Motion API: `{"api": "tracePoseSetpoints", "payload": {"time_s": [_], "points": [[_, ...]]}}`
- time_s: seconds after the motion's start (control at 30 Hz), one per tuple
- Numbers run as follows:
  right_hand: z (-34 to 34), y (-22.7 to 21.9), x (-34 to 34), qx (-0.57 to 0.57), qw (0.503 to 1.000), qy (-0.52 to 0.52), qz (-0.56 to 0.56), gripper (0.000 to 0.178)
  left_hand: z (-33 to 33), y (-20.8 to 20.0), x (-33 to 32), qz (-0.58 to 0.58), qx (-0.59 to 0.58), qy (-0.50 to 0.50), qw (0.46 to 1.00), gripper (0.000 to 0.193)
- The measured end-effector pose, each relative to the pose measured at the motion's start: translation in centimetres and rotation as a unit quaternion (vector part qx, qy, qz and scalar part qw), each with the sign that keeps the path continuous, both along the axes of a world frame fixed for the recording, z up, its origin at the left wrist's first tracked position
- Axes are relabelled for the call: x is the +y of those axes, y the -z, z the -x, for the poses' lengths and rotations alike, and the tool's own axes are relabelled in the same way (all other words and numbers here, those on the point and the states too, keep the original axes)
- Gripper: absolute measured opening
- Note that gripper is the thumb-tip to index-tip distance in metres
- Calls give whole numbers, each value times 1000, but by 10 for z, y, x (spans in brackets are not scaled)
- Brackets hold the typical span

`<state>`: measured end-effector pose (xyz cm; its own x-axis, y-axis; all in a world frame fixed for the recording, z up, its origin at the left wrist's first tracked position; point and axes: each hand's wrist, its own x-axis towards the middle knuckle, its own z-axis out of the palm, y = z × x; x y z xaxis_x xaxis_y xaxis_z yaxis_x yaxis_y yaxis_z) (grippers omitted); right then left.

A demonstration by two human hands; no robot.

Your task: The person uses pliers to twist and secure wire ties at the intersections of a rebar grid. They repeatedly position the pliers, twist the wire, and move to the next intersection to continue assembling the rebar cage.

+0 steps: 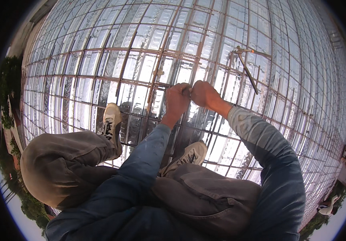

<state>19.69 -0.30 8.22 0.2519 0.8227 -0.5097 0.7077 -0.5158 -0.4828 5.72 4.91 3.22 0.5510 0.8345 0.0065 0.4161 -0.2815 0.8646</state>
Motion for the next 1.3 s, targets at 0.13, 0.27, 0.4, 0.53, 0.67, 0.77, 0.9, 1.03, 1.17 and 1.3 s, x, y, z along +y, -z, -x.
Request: {"api": "tracePoseSetpoints", "payload": {"time_s": [0.13, 0.27, 0.4, 0.53, 0.67, 0.77, 0.9, 1.03, 1.17, 1.3], "points": [[-2, -4, -9, 15, 1000, -9, -18, 33, -5, 3, -9, 2, 26, -7, 1000, 12], [-3, -29, 7, 123, 978, 62, 158, 27, 6, 10, -23, 58, -41, -11, 997, 17], [14, -19, 3, -56, 990, -130, 5, 23, 8, 6, -24, 113, -98, 5, 989, 21], [13, -25, 33, -74, 982, -161, 64, 24, 3, 18, -20, 142, -102, -13, 985, 14], [-6, -26, 42, -55, 987, -102, 107, 23, -11, 3, -22, 165, -65, -41, 983, 19], [-11, -30, 46, -85, 979, -144, 120, 21, -20, -2, -23, 160, -57, -80, 982, 19], [-4, -41, 55, -147, 970, -154, 119, 17, -22, -5, -22, 161, -44, -104, 981, 18], [1, -38, 54, -152, 972, -166, 67, 14, -20, -3, -22, 130, -58, -134, 981, 34], [-1, -44, 57, -179, 969, -159, 58, 16, -17, -8, -23, 176, -59, -134, 973, 34], [-4, -39, 71, -193, 957, -206, 73, 21, -11, -7, -24, 190, -90, -131, 969, 23]]}}
